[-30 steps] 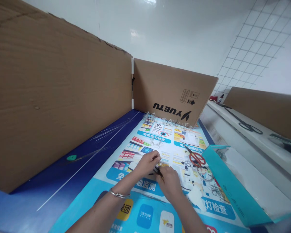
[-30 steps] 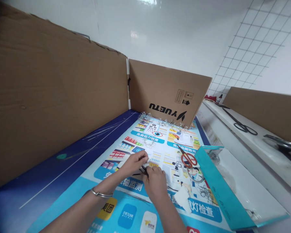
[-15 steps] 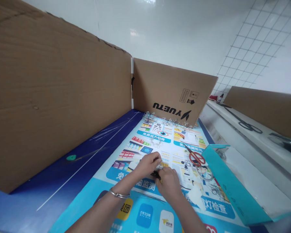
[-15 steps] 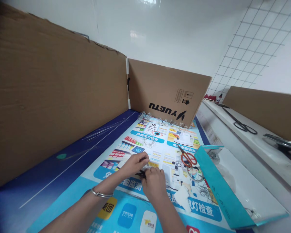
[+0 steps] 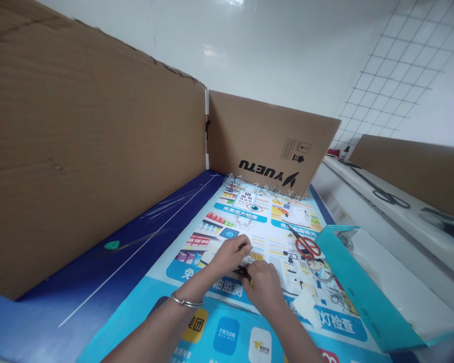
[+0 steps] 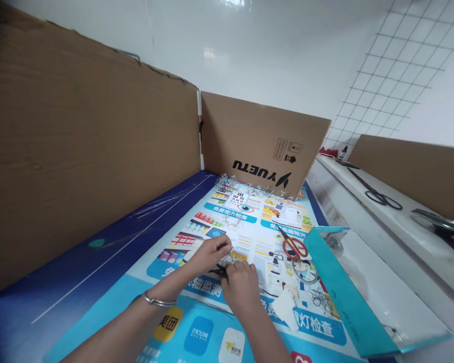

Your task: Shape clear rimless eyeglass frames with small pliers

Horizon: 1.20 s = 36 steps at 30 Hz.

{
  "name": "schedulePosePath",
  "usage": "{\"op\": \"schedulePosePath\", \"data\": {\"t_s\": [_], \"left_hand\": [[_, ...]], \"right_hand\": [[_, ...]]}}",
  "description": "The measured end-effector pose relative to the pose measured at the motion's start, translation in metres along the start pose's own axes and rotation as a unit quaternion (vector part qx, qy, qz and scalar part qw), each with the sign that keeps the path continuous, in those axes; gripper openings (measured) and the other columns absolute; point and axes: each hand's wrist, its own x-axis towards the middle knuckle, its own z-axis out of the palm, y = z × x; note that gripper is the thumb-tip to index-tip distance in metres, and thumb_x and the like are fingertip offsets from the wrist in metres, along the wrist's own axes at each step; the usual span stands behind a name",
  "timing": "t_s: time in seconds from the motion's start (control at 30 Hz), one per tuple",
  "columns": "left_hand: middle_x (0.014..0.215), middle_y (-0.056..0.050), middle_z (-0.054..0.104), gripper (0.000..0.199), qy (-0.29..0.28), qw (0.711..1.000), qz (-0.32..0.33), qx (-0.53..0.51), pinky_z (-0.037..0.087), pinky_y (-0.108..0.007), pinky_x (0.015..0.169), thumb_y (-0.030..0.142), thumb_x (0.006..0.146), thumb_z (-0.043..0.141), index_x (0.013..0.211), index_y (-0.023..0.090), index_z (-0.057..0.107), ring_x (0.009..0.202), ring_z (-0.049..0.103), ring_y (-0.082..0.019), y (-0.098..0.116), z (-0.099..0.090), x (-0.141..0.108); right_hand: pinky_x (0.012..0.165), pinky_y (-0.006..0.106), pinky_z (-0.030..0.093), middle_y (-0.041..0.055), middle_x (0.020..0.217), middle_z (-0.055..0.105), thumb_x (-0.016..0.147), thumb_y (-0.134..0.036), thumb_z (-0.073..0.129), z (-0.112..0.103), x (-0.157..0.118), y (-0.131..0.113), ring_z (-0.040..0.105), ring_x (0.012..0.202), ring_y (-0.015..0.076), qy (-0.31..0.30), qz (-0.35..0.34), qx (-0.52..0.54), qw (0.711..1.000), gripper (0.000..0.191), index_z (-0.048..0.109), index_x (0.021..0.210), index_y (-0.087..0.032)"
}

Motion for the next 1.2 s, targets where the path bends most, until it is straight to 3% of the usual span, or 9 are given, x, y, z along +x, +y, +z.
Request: {"op": "schedulePosePath", "data": {"t_s": [0.43, 0.63, 0.87, 1.2], "left_hand": [[0.068, 0.001, 0.054, 0.02, 0.092, 0.988, -0.049, -0.116, 0.036, -0.022, 0.06, 0.033, 0.08, 0.042, 0.072, 0.017, 0.052, 0.064, 0.047, -0.011, -0.002, -0.006, 0.004], [0.065, 0.001, 0.053, 0.021, 0.096, 0.976, -0.064, -0.185, 0.036, -0.021, 0.059, 0.034, 0.079, 0.044, 0.069, 0.016, 0.05, 0.062, 0.047, -0.011, -0.005, -0.006, 0.006], [0.067, 0.001, 0.052, 0.019, 0.089, 0.98, -0.061, -0.168, 0.036, -0.022, 0.061, 0.032, 0.079, 0.043, 0.071, 0.016, 0.051, 0.063, 0.047, -0.011, -0.006, -0.004, 0.006], [0.062, 0.004, 0.045, 0.016, 0.074, 0.99, -0.051, -0.112, 0.033, -0.02, 0.056, 0.03, 0.078, 0.044, 0.072, 0.017, 0.051, 0.059, 0.041, -0.01, -0.005, -0.001, 0.005]], "right_hand": [[0.07, 0.028, 0.028, 0.0031, 0.084, 0.057, 0.08, -0.031, 0.047, -0.004, -0.002, 0.001, 0.047, 0.083, 0.018, 0.024, -0.007, 0.013, 1.0, 0.013, 0.055, 0.084, -0.021], [0.072, 0.027, 0.03, 0.0027, 0.087, 0.057, 0.082, -0.033, 0.045, -0.003, -0.002, 0.002, 0.047, 0.087, 0.0184, 0.044, -0.003, 0.041, 0.998, 0.018, 0.056, 0.092, -0.023], [0.076, 0.027, 0.032, 0.0046, 0.099, 0.057, 0.085, -0.037, 0.04, -0.001, 0.0, 0.012, 0.047, 0.093, 0.0189, 0.068, 0.036, 0.06, 0.995, 0.032, 0.05, 0.113, -0.026], [0.072, 0.027, 0.031, 0.0056, 0.091, 0.059, 0.086, -0.042, 0.036, -0.01, 0.001, 0.013, 0.05, 0.085, 0.018, 0.044, 0.073, 0.009, 0.996, 0.035, 0.051, 0.113, -0.026]]}}
